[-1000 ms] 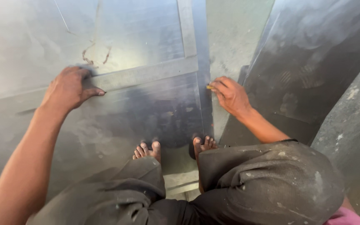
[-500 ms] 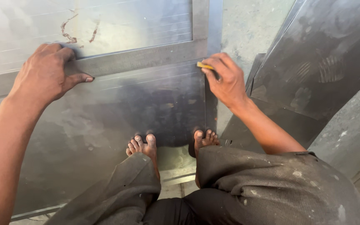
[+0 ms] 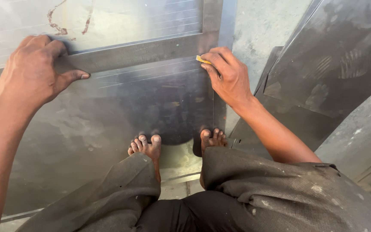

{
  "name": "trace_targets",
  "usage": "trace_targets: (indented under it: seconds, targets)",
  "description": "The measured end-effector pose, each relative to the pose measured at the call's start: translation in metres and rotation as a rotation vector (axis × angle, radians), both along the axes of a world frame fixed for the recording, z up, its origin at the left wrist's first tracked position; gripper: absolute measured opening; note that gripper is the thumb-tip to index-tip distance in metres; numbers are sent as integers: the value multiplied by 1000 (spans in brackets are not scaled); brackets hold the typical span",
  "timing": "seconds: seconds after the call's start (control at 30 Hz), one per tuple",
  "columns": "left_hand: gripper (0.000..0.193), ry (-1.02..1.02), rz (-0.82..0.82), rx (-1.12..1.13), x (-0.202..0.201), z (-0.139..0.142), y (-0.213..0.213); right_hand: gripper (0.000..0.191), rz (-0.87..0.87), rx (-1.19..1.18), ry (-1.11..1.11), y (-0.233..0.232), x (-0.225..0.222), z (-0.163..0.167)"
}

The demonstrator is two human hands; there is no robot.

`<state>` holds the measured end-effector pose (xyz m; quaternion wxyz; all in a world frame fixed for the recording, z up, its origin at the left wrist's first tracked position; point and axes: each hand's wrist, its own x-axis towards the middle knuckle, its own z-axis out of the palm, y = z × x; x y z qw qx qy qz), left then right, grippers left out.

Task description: The person marks lines on metal sheets using a square ruler and a piece of chalk, while another person assists by holding the sheets in place.

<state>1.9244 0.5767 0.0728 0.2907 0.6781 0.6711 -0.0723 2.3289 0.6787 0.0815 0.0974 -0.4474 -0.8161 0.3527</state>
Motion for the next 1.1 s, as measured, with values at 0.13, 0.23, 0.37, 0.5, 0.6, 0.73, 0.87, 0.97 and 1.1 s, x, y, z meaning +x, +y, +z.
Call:
trace_targets:
  seconds: [0.13,0.23,0.37,0.5,0.6,0.73,0.87,0.97,1.1]
  targets:
    - [60,-16,-6,33,3,5,3,20,36,11,3,0,-1,-2]
    - [60,-23,21,2,5,9,4,15,92,-8,-60,3,0,-3]
    - [60,-29,10,7,3,7,4,8,160,-195,-297,2,2,3]
    - [62,-49,-4,8,-2,1,3,12,474,-610,-632,-16,-2,18]
    - [61,-77,26,15,-6,-3,0,14,271,-436,-280,-22,-11,19]
    - [61,-99,29,36,-7,-3,-4,20,13,-137,29,-17,-25,7]
    - [62,-81,47,-7,-6,-2,-5,19,-42,-44,22,-15,-33,1]
    - [61,-81,53,-21,-6,-1,-3,20,-41,-18,37,-14,-34,3]
    - [63,-57,50,-14,-5,-1,-1,19,24,-18,50,-11,-33,3]
